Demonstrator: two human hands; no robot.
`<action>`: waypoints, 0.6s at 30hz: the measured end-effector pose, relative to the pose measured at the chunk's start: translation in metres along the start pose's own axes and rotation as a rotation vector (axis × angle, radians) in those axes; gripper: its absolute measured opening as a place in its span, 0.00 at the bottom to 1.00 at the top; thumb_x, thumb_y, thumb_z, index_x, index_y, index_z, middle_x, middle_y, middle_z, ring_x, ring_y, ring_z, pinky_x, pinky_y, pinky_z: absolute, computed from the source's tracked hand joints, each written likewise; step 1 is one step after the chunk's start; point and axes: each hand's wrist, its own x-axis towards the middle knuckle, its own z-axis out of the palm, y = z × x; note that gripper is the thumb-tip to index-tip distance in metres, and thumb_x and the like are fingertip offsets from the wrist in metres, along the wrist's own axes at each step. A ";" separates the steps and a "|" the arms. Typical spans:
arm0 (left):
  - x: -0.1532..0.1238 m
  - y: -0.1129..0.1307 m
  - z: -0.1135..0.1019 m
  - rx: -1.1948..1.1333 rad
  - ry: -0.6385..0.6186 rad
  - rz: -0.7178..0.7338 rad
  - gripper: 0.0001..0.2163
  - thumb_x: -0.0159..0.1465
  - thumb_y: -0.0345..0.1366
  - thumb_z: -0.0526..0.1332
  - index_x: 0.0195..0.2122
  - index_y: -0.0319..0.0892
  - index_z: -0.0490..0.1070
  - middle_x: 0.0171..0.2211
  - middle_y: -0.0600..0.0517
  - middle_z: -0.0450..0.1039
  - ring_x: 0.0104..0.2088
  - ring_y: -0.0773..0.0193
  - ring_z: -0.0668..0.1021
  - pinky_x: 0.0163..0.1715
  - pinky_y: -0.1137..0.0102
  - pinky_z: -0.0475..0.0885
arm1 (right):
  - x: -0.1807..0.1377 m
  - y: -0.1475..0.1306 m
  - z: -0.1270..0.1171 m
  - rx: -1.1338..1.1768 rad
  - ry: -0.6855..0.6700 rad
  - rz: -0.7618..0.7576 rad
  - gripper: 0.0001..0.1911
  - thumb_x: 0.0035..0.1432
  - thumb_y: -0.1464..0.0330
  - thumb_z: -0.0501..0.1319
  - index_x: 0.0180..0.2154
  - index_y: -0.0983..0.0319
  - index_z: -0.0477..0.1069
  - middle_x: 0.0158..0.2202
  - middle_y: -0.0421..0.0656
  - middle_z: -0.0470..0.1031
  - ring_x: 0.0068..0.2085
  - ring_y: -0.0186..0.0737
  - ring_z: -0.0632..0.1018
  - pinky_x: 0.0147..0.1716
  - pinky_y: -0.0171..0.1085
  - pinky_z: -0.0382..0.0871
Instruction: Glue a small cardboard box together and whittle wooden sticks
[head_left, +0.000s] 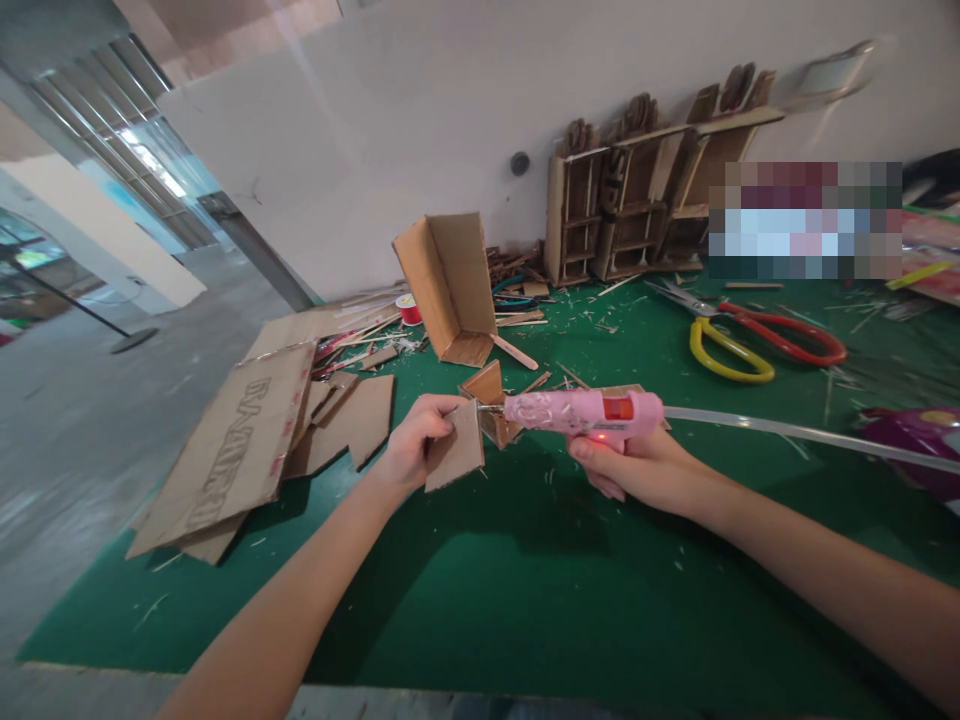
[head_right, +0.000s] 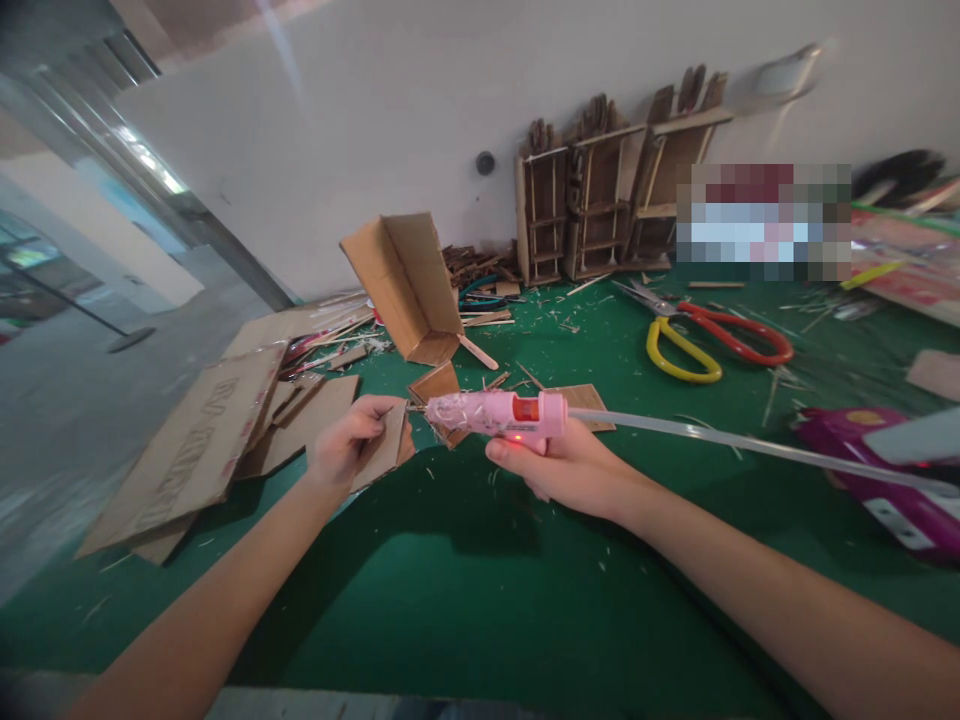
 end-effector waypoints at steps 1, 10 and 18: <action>0.000 0.000 0.000 -0.007 0.004 -0.001 0.07 0.43 0.34 0.57 0.20 0.36 0.72 0.13 0.53 0.64 0.15 0.69 0.66 0.16 0.73 0.58 | 0.000 0.000 0.000 0.003 -0.007 0.000 0.20 0.56 0.49 0.58 0.38 0.59 0.68 0.14 0.32 0.59 0.17 0.31 0.64 0.17 0.32 0.60; 0.001 0.000 0.001 0.023 0.064 -0.012 0.09 0.42 0.34 0.56 0.22 0.36 0.72 0.16 0.52 0.67 0.17 0.66 0.68 0.18 0.72 0.61 | -0.001 -0.002 -0.001 0.033 -0.045 -0.009 0.19 0.56 0.49 0.58 0.31 0.59 0.65 0.14 0.32 0.59 0.17 0.30 0.63 0.17 0.31 0.59; 0.002 0.002 -0.001 0.049 0.095 -0.011 0.11 0.41 0.34 0.55 0.24 0.35 0.72 0.16 0.52 0.67 0.17 0.66 0.68 0.19 0.72 0.61 | -0.002 0.001 -0.001 0.052 -0.093 -0.051 0.20 0.57 0.50 0.58 0.28 0.60 0.64 0.14 0.32 0.58 0.17 0.28 0.62 0.16 0.30 0.59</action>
